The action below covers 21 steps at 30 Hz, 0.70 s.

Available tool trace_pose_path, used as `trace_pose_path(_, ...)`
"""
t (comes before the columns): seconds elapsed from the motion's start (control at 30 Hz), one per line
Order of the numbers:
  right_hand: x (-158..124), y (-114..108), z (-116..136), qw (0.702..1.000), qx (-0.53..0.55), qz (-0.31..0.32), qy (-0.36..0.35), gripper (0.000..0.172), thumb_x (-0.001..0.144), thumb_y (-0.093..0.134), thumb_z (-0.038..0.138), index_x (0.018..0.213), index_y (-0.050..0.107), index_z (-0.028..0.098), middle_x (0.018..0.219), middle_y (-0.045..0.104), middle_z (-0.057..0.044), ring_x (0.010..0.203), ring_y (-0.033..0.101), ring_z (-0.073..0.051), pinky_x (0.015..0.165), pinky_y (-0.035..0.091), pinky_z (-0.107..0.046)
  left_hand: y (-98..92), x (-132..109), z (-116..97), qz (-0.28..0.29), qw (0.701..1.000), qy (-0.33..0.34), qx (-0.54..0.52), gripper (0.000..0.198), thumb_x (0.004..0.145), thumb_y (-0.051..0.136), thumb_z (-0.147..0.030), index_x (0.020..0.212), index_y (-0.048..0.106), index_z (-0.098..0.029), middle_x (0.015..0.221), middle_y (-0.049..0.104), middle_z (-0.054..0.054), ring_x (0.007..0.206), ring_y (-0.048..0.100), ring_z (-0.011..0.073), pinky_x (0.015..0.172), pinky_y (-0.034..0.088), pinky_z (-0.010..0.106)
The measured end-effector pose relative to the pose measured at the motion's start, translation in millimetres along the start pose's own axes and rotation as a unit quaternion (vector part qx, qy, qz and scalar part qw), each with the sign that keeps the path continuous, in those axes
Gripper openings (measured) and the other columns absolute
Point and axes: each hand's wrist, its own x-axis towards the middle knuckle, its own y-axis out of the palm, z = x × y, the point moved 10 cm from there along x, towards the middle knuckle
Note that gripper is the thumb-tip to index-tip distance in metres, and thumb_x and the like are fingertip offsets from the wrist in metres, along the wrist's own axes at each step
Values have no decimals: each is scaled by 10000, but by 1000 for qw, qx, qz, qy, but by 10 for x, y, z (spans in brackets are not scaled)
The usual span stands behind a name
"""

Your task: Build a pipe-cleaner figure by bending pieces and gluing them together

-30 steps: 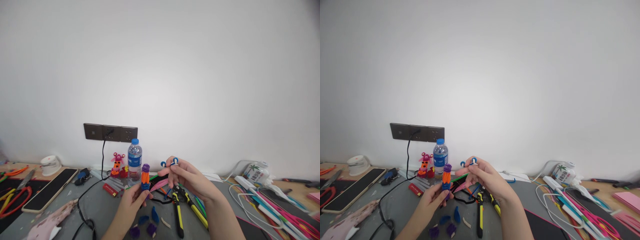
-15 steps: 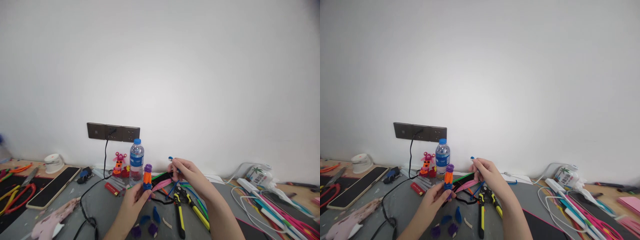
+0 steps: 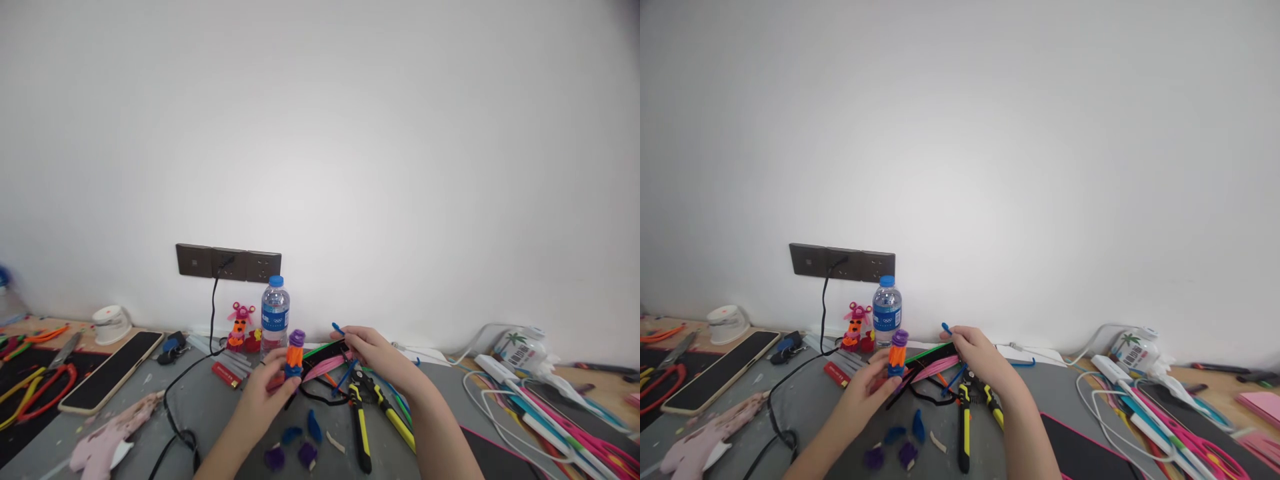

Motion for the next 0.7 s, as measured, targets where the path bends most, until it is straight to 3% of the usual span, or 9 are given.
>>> trace_pose_path(0.07, 9, 5, -2, 1000, 6, 1, -6, 397, 840, 474, 439, 942, 709, 136, 583, 340, 51, 529, 315, -133, 521, 259, -261, -191, 46, 149, -57, 998, -4, 3, 362, 826, 653, -395, 1118, 713, -190, 1301, 636, 124, 1218, 569, 302, 1022, 467, 387)
trace_pose_path(0.2, 59, 24, -83, 1000, 9, -12, 6, 457, 849, 461, 501, 965, 709, 136, 592, 292, 59, 514, 300, -130, 495, 241, -256, -283, 108, 406, -73, 995, -51, -37, 466, 838, 618, -467, 1170, 670, -145, 1184, 711, 144, 1105, 651, 306, 1002, 488, 440)
trace_pose_path(0.37, 122, 67, -140, 999, 32, -14, 9, 430, 858, 433, 458, 932, 707, 134, 607, 273, 58, 496, 285, -118, 465, 221, -243, -259, 134, 415, -59, 996, -51, -52, 472, 834, 619, -488, 1152, 672, -143, 1180, 720, 131, 1092, 667, 299, 974, 514, 417)
trace_pose_path(0.57, 129, 56, -87, 999, 37, -13, -25, 312, 834, 500, 403, 871, 692, 159, 539, 312, 70, 463, 298, -110, 457, 232, -243, -325, 121, 442, -95, 993, -60, -39, 487, 819, 613, -513, 1138, 678, -151, 1117, 748, 116, 1030, 694, 299, 901, 549, 388)
trace_pose_path(0.7, 120, 72, -26, 997, 73, -11, -34, 245, 751, 625, 400, 839, 641, 172, 575, 547, 35, 461, 435, -108, 477, 322, -244, -315, 124, 405, -80, 995, -67, -3, 485, 815, 608, -517, 1131, 684, -158, 1117, 744, 118, 1002, 696, 296, 879, 550, 378)
